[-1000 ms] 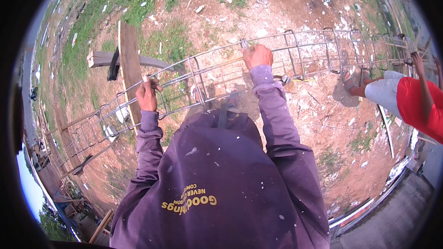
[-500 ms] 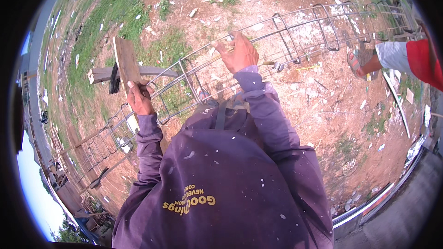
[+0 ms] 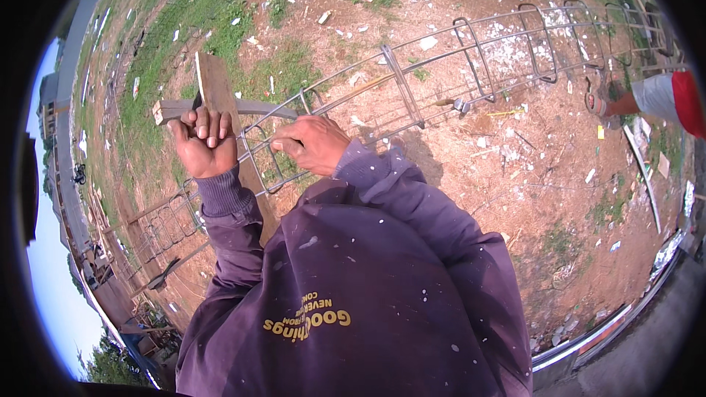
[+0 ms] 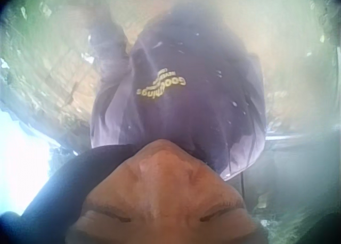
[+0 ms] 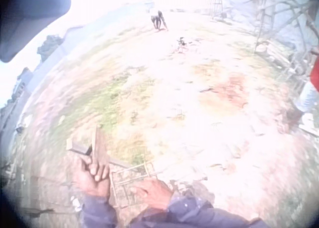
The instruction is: The person uses pliers to twist wire ties around the intersections of a metal rebar cage, securing the grid structure. A coworker assists by holding the cage steady. The person repeatedly positions the wire and twists it to fasten the rebar bars together.
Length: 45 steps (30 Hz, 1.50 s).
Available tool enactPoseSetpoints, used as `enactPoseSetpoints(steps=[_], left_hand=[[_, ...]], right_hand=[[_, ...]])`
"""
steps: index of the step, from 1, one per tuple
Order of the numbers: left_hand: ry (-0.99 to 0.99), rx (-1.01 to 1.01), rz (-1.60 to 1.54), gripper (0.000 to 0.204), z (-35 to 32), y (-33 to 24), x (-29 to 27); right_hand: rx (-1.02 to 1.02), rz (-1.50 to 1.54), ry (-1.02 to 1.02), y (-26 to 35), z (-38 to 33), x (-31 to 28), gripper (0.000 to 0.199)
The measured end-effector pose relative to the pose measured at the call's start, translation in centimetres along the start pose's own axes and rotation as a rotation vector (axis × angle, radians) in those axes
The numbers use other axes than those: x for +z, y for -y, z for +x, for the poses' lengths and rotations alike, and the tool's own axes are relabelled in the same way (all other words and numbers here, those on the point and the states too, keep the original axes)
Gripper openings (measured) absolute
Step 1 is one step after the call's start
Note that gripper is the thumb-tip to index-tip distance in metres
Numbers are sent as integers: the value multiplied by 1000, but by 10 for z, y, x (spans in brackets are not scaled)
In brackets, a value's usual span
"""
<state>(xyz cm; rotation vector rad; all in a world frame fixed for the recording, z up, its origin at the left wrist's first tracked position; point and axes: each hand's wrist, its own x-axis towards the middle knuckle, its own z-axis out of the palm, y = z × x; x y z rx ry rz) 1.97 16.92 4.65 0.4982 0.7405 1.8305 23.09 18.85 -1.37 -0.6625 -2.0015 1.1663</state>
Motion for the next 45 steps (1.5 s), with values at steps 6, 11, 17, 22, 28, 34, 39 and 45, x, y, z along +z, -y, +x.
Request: enactPoseSetpoints(steps=[6,11,17,22,28,34,39,45], left_hand=[[0,663,411,59,-16,-20,47],[809,565,842,46,-64,30,63],[954,409,1678,62,-91,29,34],[-156,-159,803,45,-59,22,16],[-115,-240,475,53,-36,27,-8],[-128,-365,430,26,-29,20,-35],[474,-432,829,22,-4,-6,-70],[533,-557,1172,20,29,25,-88]], right_hand=[[133,7,-249,30,-6,-13,33],[817,1444,111,43,5,11,37],[695,1002,8,0,22,-31,27],[538,500,220,4,9,-37,29],[557,517,311,4,-6,-5,27],[560,555,223,-4,-16,19,27],[603,284,163,3,-8,5,23],[657,-32,242,10,13,9,21]])
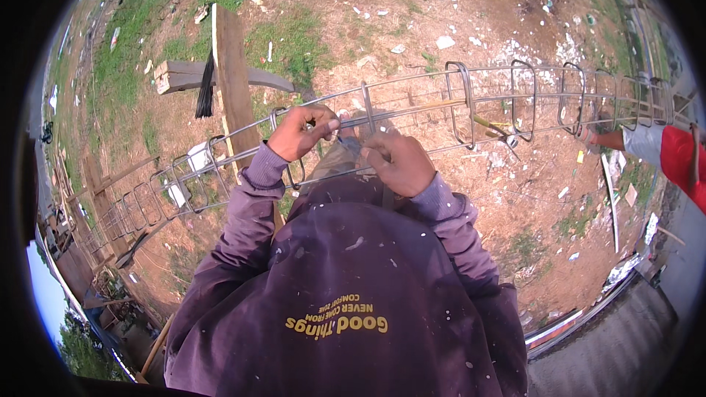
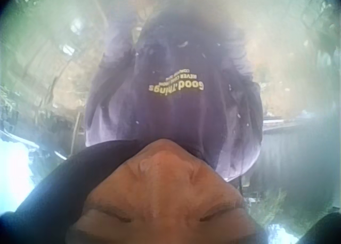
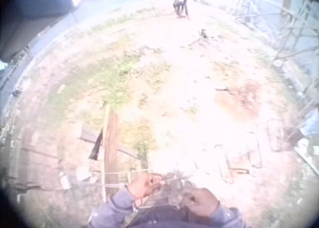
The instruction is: The person uses pliers to twist wire ties around the intersections of a metal rebar cage, securing the grid structure. A coworker assists by holding the cage steady. The person repeatedly positions the wire and twists it to fasten the rebar bars together.
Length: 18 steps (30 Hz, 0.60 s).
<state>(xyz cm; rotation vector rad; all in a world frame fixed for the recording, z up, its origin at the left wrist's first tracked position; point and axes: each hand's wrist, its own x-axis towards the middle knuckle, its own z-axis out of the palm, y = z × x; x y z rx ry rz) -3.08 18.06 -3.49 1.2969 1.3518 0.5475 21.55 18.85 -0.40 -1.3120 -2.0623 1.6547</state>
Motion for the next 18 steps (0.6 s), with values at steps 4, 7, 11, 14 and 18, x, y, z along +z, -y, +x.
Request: enactPoseSetpoints(steps=[4,7,11,14,18], left_hand=[[-339,140,171,22,25,19,16],[-344,96,188,31,28,31,21],[-291,71,239,37,28,38,10],[-383,109,311,35,30,44,-11],[-328,78,352,31,47,61,-44]], right_hand=[[-16,-278,-138,6,27,13,19],[-112,-270,-4,4,53,10,22],[459,396,284,3,66,8,22],[540,651,210,2,61,21,20],[697,614,69,-6,69,35,19]])
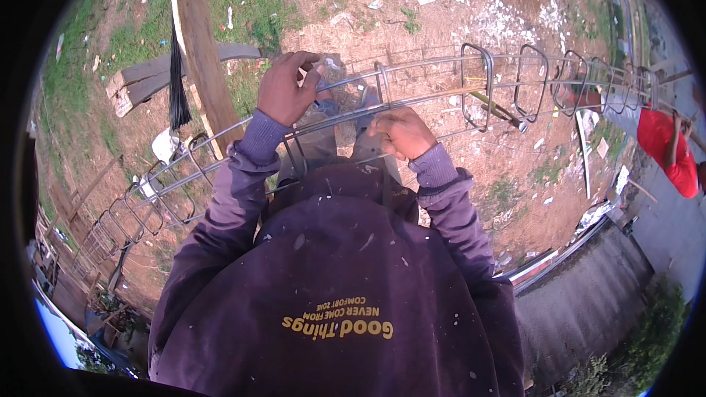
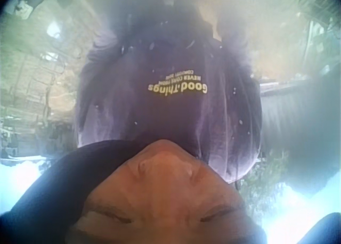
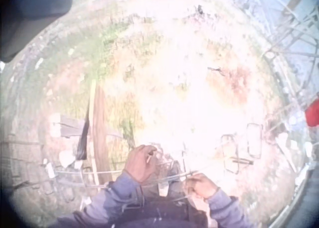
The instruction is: The person uses pliers to twist wire ties around the intersections of a metal rebar cage, securing the grid structure. A coworker assists by holding the cage steady. The person repeatedly positions the wire and twists it to fasten the rebar bars together.
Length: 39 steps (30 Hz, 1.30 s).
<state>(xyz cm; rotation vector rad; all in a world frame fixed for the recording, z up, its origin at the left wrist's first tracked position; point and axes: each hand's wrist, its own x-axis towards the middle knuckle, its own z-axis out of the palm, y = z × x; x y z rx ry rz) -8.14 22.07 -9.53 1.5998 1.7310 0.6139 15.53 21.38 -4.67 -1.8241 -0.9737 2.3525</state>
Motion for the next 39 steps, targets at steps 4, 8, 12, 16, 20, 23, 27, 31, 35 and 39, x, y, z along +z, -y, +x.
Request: enactPoseSetpoints(steps=[4,8,12,16,20,23,27,31,35,39], left_hand=[[263,-83,-20,33,21,10,9],[394,-100,-11,34,36,3,27],[427,-113,-56,34,41,-6,41],[342,-129,-222,35,38,-14,54],[198,-114,-452,32,37,-21,67],[211,-22,-384,27,39,-22,72],[177,-7,-321,26,43,-22,77],[33,1,-308,23,48,-27,79],[61,-91,-338,33,50,-31,75],[93,-156,-322,31,48,-35,74]], right_hand=[[-189,-525,-187,16,24,-3,24],[-328,-958,-415,37,28,2,25],[-319,-1057,-608,43,11,17,22],[-326,-1032,-753,31,-7,30,18],[-325,-980,-787,19,-8,36,17],[-345,-970,-811,15,-6,38,16],[-404,-929,-842,9,-6,40,15],[-455,-945,-832,3,-8,41,16],[-460,-937,-792,5,-13,38,18],[-466,-979,-703,17,-20,26,18]])
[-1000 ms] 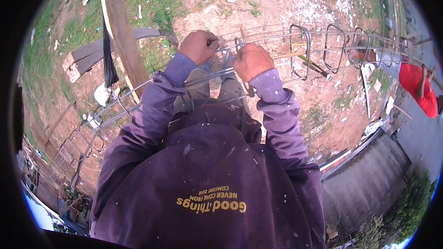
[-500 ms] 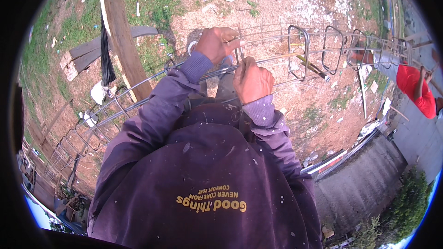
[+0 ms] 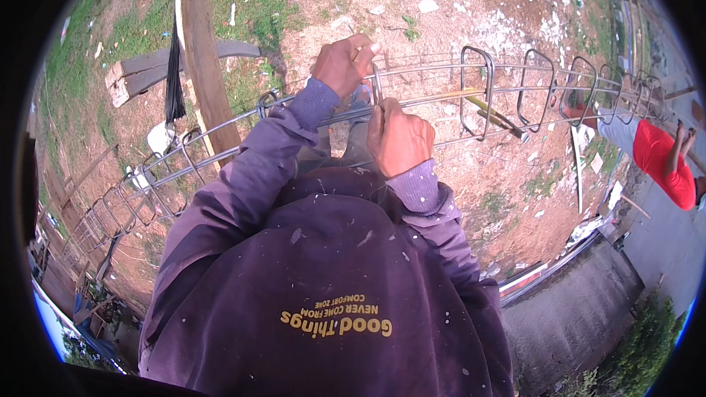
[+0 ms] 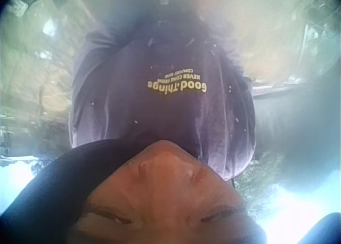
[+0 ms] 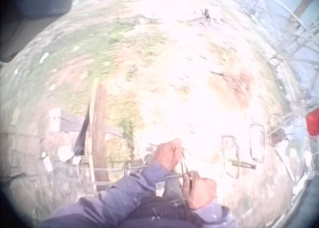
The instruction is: The person uses pliers to twist wire ties around the intersections of a metal rebar cage, securing the grid structure. A coworker assists by holding the cage steady. The person repeatedly positions the wire and twists it to fasten the rebar bars together.
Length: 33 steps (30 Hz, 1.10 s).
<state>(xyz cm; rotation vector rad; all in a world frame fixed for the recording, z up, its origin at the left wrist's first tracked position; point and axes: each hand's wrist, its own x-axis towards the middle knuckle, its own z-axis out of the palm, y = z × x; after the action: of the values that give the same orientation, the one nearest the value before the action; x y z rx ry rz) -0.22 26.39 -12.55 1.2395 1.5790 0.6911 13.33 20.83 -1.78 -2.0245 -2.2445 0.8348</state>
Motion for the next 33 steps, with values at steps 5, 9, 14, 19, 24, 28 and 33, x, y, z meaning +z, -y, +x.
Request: enactPoseSetpoints(steps=[5,9,14,19,24,28,33], left_hand=[[-39,-100,-104,30,-8,-3,8],[34,-103,-149,35,-11,-1,8],[47,-267,-350,31,-6,-3,8],[22,-332,-317,28,-1,-10,7],[-37,-341,-214,26,-5,-12,12],[-56,-302,-233,24,-8,-6,18],[-49,-141,-253,20,-17,2,22]], right_hand=[[-78,-10,65,-9,15,-13,16],[-173,55,60,-14,18,-12,17],[-332,66,172,-25,33,-23,16],[-501,104,254,-66,108,-45,20],[-512,13,539,-107,175,-13,27],[-499,76,705,-118,198,38,29],[-458,70,1022,-101,212,65,30]])
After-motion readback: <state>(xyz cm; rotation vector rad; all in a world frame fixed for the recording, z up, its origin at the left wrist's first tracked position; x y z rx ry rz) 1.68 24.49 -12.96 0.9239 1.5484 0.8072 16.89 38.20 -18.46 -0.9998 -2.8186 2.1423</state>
